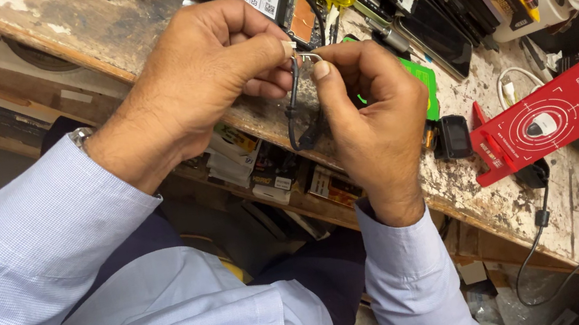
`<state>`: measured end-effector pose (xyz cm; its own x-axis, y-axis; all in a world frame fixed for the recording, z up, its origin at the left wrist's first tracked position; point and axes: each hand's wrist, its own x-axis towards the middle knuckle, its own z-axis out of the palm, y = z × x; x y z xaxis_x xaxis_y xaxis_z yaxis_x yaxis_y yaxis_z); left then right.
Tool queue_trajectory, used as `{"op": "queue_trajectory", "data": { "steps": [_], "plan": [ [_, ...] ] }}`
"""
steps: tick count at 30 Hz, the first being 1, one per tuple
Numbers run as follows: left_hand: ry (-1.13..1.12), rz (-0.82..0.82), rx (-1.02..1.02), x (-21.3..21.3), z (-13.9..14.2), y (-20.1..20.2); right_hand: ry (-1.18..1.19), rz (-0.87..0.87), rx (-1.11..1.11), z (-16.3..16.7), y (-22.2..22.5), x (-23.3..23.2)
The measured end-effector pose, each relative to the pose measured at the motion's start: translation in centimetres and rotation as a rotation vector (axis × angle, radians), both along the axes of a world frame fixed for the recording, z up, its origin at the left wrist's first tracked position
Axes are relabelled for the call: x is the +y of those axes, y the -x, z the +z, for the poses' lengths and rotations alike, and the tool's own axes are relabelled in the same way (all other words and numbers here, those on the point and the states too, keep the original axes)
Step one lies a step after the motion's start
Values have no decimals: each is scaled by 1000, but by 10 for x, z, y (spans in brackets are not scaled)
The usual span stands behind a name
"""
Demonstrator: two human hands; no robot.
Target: The person repairs a black cable at a cluttered workbench, holding the cable end and using a small blade to scrape and trim the connector area while repositioning the wire with both hands. They continue working the cable end with the blade and their fingers throughout the clip.
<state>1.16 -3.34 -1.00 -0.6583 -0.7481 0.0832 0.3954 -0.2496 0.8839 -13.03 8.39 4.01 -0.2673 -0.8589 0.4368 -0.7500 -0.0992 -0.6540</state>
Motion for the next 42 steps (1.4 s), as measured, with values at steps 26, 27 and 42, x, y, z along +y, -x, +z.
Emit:
{"op": "queue_trajectory", "data": {
  "steps": [26, 27, 42],
  "plan": [
    [13, 6, -18, 0, 1, -1, -48, 98, -241, -7, 11, -3],
    [23, 8, -22, 1, 1, -2, -48, 100, -258, -8, 11, -3],
    [2, 3, -4, 0, 1, -2, -30, 108, -314, -12, 12, -5]
  ]
}}
